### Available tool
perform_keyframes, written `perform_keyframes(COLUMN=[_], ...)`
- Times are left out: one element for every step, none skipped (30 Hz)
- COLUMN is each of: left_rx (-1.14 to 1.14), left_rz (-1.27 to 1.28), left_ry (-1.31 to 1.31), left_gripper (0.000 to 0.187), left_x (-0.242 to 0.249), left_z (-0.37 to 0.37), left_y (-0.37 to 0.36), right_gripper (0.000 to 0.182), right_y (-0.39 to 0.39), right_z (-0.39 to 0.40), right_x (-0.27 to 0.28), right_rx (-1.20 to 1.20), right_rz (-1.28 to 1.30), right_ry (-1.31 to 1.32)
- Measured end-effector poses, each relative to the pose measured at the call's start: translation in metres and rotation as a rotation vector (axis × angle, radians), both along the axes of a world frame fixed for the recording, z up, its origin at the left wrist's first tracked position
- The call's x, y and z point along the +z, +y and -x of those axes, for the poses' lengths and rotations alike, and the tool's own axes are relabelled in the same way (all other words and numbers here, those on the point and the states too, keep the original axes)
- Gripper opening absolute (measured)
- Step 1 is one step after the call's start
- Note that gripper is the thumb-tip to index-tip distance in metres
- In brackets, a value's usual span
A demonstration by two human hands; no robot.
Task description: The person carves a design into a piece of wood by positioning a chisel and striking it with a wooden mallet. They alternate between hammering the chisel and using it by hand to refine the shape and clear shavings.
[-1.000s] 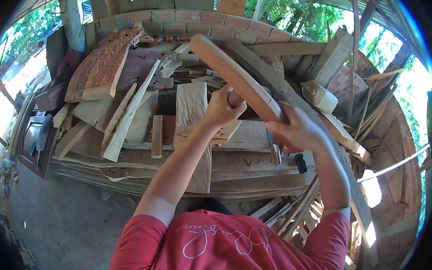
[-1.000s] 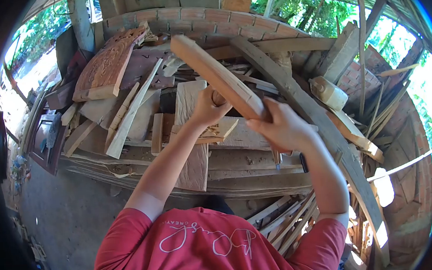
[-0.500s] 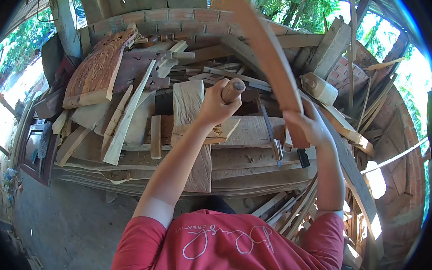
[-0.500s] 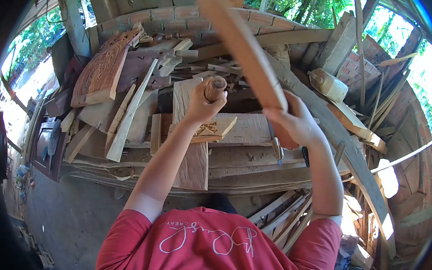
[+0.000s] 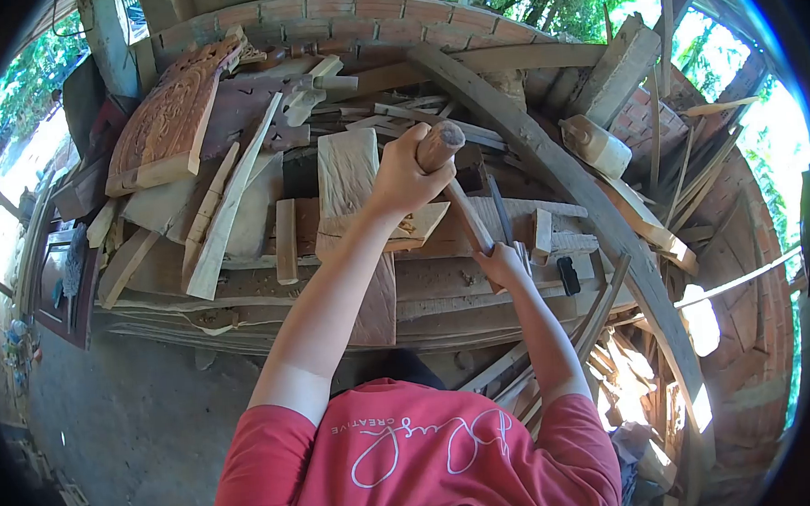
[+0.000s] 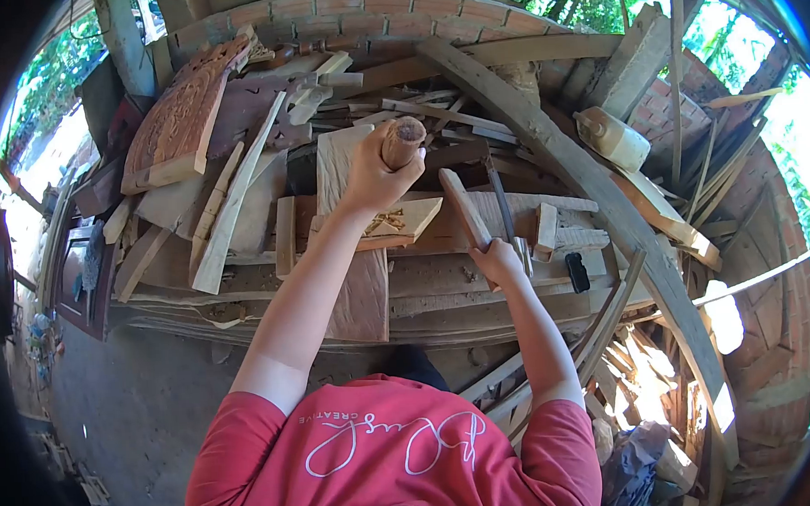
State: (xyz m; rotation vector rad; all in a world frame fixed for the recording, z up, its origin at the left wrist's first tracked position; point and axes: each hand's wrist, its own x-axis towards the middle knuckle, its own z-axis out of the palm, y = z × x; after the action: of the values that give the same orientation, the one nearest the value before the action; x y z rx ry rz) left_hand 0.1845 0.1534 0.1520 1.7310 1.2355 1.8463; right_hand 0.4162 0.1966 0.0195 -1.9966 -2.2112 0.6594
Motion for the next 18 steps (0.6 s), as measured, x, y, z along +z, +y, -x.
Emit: perform_keyframes(left_rx=[0.003, 0.003, 0.005, 0.007, 0.009, -0.001, -0.011, -0.009, -0.026, -0.042, -0.041, -0.037, -0.035, -0.035, -0.024, -0.013, -0.013, -0.023], left_rz=[-0.008, -0.004, -0.005, -0.006, -0.002, 0.008, 0.014, 0.01, -0.003, -0.015, -0.016, -0.007, 0.003, 0.005, 0.006, 0.006, 0.008, 0.038], left_ry=[0.002, 0.001, 0.02, 0.039, 0.038, 0.038, 0.04, 0.044, 0.031, 0.016, 0.016, 0.024, 0.032, 0.033, 0.048, 0.064, 0.066, 0.042], left_gripper=[0.024, 0.024, 0.024, 0.024, 0.024, 0.024, 0.024, 0.024, 0.024, 0.025, 0.025, 0.025, 0.025, 0.025, 0.026, 0.027, 0.027, 0.023], left_x=[0.0, -0.001, -0.001, -0.001, -0.002, 0.0, 0.001, 0.001, 0.0, -0.001, -0.001, -0.001, 0.0, 0.001, 0.002, 0.002, 0.0, -0.003], left_z=[0.0, 0.001, 0.001, 0.0, 0.0, 0.0, 0.0, 0.001, 0.001, 0.001, 0.001, 0.001, 0.001, 0.001, 0.001, 0.001, 0.001, 0.001], left_y=[0.0, 0.001, 0.0, -0.002, -0.003, -0.005, -0.006, -0.005, -0.005, -0.006, -0.007, -0.008, -0.009, -0.009, -0.01, -0.011, -0.011, -0.01], right_gripper=[0.057, 0.053, 0.053, 0.051, 0.049, 0.047, 0.047, 0.047, 0.047, 0.047, 0.048, 0.049, 0.052, 0.054, 0.06, 0.068, 0.073, 0.077], right_y=[-0.001, 0.001, 0.004, 0.01, 0.016, 0.016, 0.016, 0.016, 0.013, 0.012, 0.011, 0.014, 0.023, 0.033, 0.019, 0.006, -0.005, -0.014], right_z=[0.001, 0.0, -0.002, -0.004, -0.007, -0.005, -0.004, -0.002, 0.004, 0.009, 0.015, 0.018, 0.022, 0.026, 0.041, 0.05, 0.06, 0.072], right_x=[0.0, 0.001, 0.0, -0.002, -0.005, -0.003, 0.0, 0.006, 0.017, 0.024, 0.03, 0.033, 0.032, 0.031, 0.063, 0.094, 0.117, 0.135], right_rx=[-0.009, 0.032, 0.033, 0.085, 0.136, 0.134, 0.133, 0.147, 0.161, 0.162, 0.137, 0.11, 0.192, 0.27, 0.33, 0.486, 0.612, 0.739], right_rz=[-0.034, -0.076, -0.071, -0.102, -0.135, -0.161, -0.161, -0.113, -0.063, -0.065, -0.188, -0.309, -0.356, -0.397, -0.281, -0.297, -0.327, -0.358], right_ry=[-0.031, -0.1, -0.102, -0.115, -0.126, -0.13, -0.128, -0.207, -0.285, -0.284, -0.126, 0.032, 0.335, 0.64, 0.959, 1.099, 1.186, 1.272])
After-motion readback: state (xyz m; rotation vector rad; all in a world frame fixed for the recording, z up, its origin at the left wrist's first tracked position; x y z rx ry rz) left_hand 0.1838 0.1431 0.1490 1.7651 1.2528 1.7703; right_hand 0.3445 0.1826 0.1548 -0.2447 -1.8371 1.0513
